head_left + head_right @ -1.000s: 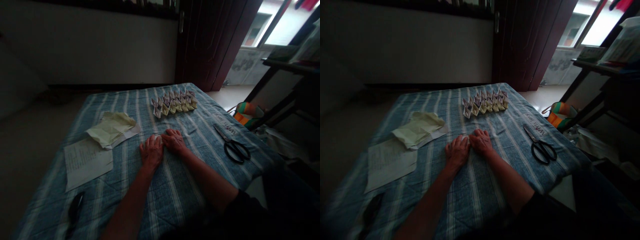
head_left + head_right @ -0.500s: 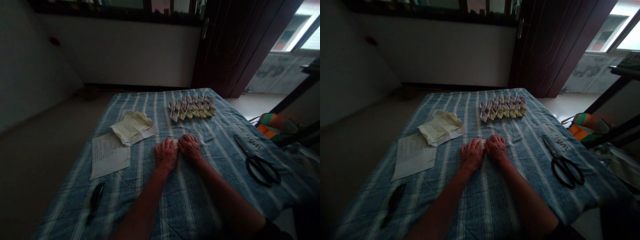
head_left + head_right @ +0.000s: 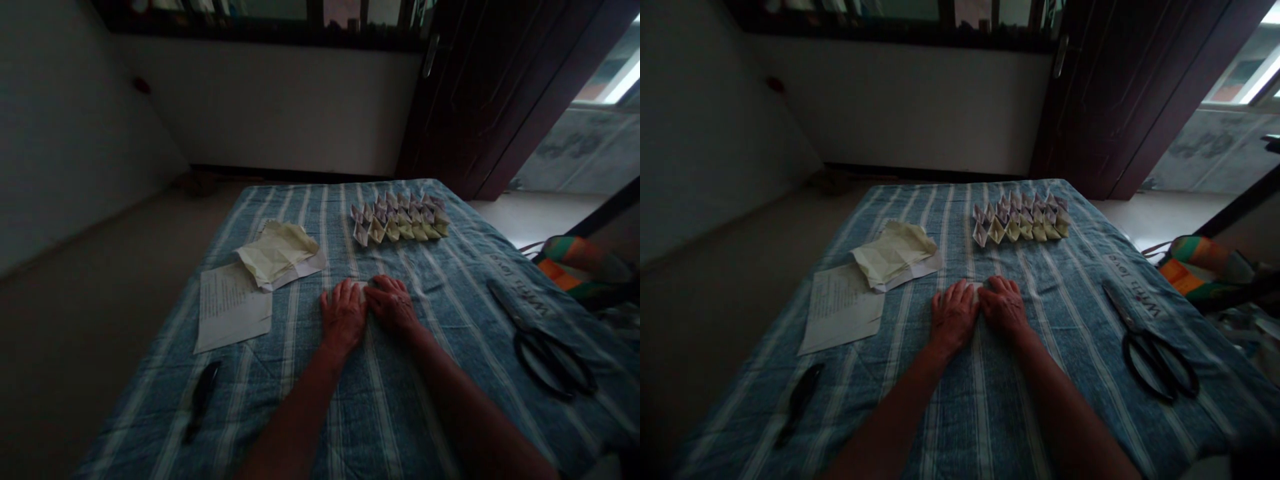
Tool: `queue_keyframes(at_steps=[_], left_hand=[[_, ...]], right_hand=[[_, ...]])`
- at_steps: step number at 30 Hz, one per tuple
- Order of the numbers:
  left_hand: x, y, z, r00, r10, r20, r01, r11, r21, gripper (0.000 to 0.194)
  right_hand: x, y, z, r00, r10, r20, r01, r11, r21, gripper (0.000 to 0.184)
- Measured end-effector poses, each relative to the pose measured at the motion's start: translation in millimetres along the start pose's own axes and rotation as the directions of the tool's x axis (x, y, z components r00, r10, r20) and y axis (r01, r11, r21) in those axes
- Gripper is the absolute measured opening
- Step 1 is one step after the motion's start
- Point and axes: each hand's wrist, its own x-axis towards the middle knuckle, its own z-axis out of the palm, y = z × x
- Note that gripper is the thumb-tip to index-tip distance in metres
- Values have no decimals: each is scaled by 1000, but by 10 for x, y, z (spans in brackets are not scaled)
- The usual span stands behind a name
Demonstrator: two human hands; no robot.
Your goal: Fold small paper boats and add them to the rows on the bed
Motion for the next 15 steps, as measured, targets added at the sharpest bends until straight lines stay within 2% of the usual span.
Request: queue_keyframes(at_steps=[15], left_hand=[[-17,4,-2,1000,7,-4,-7,1000,-9,39]], right_hand=[[19,-29,-38,998,55,24,-55,998,8,24]])
